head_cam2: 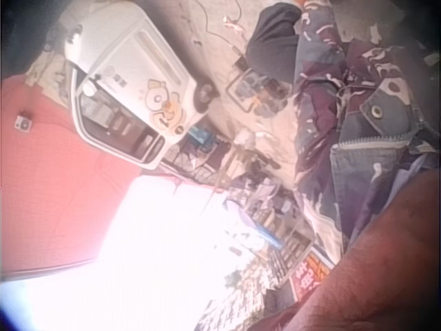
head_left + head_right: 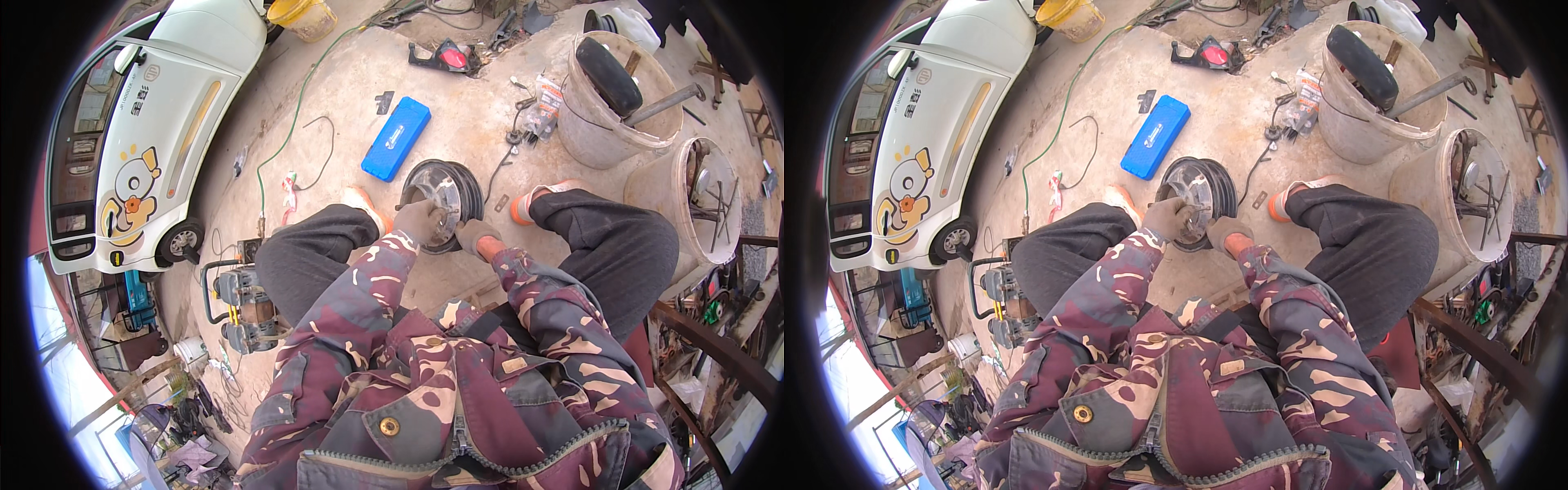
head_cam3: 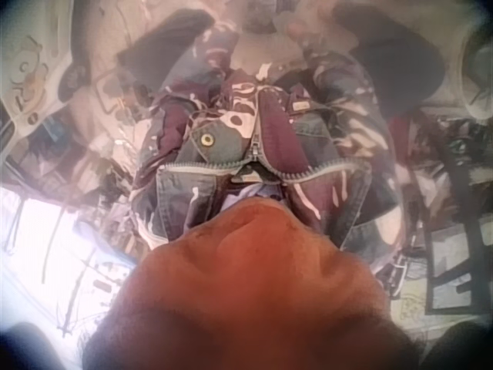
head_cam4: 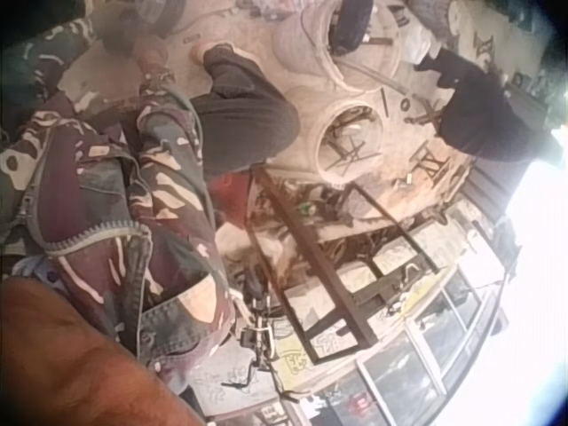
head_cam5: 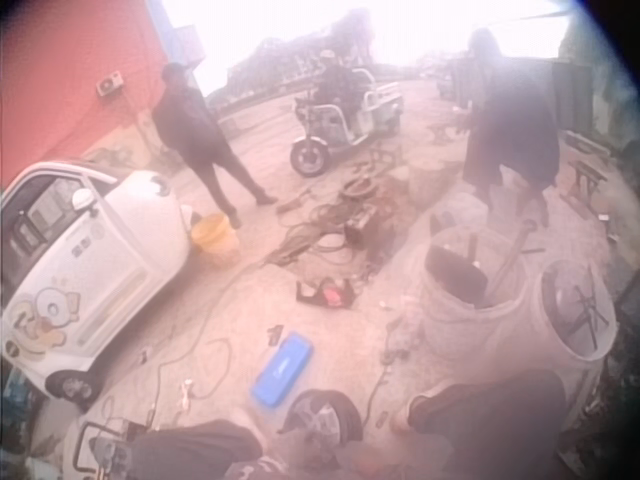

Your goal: The person sits on the ground and uses a small metal tool to scrape and clean the inner surface of a wheel hub. They repeatedly scrape the hub's interior and occasionally pause to inspect the surface.

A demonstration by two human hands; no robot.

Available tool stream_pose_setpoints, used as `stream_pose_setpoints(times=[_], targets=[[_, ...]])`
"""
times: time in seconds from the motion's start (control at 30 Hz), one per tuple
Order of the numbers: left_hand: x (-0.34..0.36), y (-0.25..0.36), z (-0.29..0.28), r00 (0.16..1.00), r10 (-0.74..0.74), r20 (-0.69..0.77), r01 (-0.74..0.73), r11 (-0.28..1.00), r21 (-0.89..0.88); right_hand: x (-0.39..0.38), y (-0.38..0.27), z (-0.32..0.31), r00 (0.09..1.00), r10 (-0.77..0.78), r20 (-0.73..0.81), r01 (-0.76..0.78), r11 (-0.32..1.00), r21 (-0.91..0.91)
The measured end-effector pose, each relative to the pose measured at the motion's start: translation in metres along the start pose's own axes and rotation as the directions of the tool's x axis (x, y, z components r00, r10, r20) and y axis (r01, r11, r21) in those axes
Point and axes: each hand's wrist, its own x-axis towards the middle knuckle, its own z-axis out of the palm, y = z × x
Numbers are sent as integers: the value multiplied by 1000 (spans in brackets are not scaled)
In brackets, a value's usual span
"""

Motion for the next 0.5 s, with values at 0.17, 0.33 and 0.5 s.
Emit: stream_pose_setpoints(times=[0.17, 0.33, 0.5], targets=[[3, 1, 6, 999, 23, -22, -25, 994, -103, 1, 0, 2, 999, 47, 4, -47, 999, -5], [2, -11, 0, 969, 243, 44, -241, 969, -51, 3, 1, 1, 1000, 26, 8, -27, 1000, 7], [3, -14, 4, 955, 291, 62, -295, 953, 67, 3, 1, 1, 1000, 19, 15, -19, 1000, 7]])
